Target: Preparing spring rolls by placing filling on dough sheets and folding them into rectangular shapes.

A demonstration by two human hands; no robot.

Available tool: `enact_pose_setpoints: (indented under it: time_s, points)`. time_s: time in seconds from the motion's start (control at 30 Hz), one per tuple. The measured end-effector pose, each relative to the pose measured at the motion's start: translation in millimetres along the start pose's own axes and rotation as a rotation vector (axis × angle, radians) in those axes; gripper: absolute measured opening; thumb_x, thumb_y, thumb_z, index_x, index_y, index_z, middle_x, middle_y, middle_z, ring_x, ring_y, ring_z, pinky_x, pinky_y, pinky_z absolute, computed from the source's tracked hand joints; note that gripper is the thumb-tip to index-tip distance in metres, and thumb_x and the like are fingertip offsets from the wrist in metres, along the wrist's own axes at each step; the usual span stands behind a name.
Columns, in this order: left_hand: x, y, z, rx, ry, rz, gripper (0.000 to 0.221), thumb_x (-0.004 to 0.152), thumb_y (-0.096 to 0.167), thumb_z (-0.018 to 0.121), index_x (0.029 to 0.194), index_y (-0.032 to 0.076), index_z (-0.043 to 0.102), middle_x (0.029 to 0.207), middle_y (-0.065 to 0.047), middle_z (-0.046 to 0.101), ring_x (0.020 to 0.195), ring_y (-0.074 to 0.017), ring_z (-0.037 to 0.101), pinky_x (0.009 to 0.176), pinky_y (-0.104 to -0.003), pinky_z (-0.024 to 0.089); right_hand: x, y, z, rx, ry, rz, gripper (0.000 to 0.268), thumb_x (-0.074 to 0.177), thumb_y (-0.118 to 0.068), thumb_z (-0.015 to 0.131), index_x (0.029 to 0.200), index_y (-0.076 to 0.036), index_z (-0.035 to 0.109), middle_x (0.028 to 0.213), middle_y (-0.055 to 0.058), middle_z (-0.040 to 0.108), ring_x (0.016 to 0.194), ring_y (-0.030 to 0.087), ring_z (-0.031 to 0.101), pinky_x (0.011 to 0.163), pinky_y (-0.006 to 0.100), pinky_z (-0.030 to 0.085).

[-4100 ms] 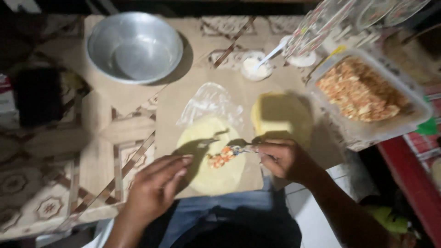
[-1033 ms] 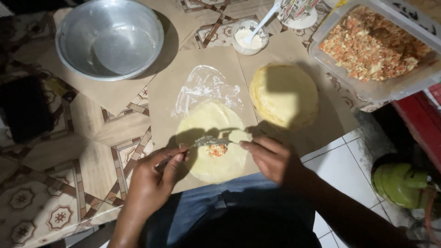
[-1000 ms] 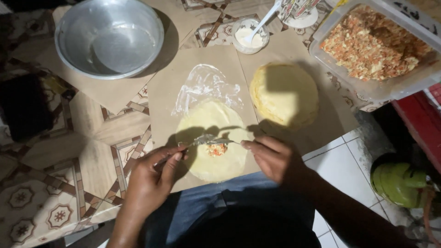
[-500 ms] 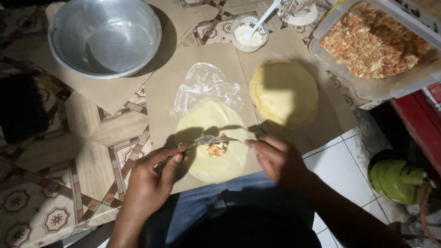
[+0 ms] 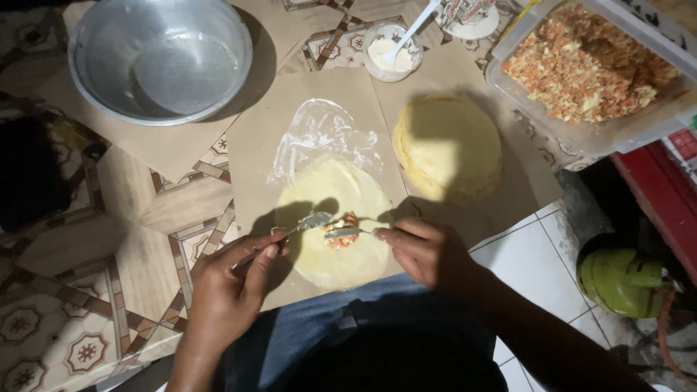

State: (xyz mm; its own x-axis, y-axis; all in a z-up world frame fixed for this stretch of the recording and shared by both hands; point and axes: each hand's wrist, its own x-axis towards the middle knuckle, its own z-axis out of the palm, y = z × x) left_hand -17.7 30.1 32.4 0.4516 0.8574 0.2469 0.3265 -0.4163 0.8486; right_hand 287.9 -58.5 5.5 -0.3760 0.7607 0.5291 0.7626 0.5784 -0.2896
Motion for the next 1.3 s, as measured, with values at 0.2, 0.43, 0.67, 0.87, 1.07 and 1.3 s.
enact_pose_setpoints:
  time_s: [0.2,0.43,0.67,0.87,1.07,1.3]
  points:
    - [-3.4,-5.4,0.6,0.001,0.034,0.051,0.023,0.098,0.018,0.062,0.112,0.009,0.077,0.100,-0.005,0.083,0.090,-0.0164,0.082,0.083,-0.028,0.061,-10.6,-1.1,3.1,-0.052,0.000,0.122,0.034,0.089,0.008,0.056,0.115,-0.003,0.074,0.097,0.007,0.069,0.071,0.024,0.064,0.054,0.033,0.046]
    - [-6.1,-4.8,6.3,-0.069,-0.052,0.030,0.025,0.098,0.020,0.060,0.113,0.011,0.078,0.102,-0.004,0.084,0.089,-0.0146,0.080,0.078,-0.027,0.059,-36.5,6.1,7.3,-0.115,-0.175,0.342,0.033,0.087,-0.005,0.060,0.115,-0.009,0.077,0.089,0.005,0.069,0.064,0.025,0.066,0.052,0.039,0.052]
    - [-3.5,9.5,-12.4,-0.015,0.059,0.120,0.024,0.097,0.013,0.062,0.116,0.005,0.074,0.109,-0.009,0.081,0.099,-0.0189,0.079,0.090,-0.030,0.061,-14.2,-14.0,5.3,0.150,-0.030,0.367,0.034,0.088,0.001,0.054,0.116,-0.004,0.073,0.100,0.009,0.068,0.074,0.025,0.066,0.063,0.033,0.051]
    - [4.9,25.9,-8.8,-0.024,0.187,0.031,0.021,0.100,0.005,0.060,0.116,0.001,0.072,0.118,-0.012,0.077,0.112,-0.0194,0.073,0.103,-0.029,0.054,-33.8,37.7,-0.7,0.399,0.251,1.237,0.035,0.089,-0.028,0.062,0.118,-0.014,0.077,0.122,0.002,0.079,0.113,0.017,0.072,0.101,0.028,0.051]
    - [47.4,49.3,33.7,-0.212,0.069,-0.007,0.034,0.105,0.013,0.047,0.129,-0.003,0.065,0.126,-0.017,0.073,0.111,-0.0263,0.075,0.101,-0.032,0.057,-96.6,145.2,-98.5,-0.578,0.511,0.397,0.036,0.107,0.005,0.039,0.134,0.015,0.059,0.116,0.033,0.061,0.105,0.047,0.057,0.096,0.053,0.048]
    - [174.5,103.3,169.0,-0.121,-0.186,0.613,0.028,0.102,0.007,0.059,0.126,0.001,0.071,0.109,-0.021,0.075,0.103,-0.0438,0.074,0.087,-0.051,0.060,-104.8,223.3,-100.9,-0.090,0.773,0.743,0.034,0.090,-0.006,0.050,0.124,-0.007,0.056,0.096,0.010,0.053,0.088,0.028,0.052,0.076,0.039,0.042]
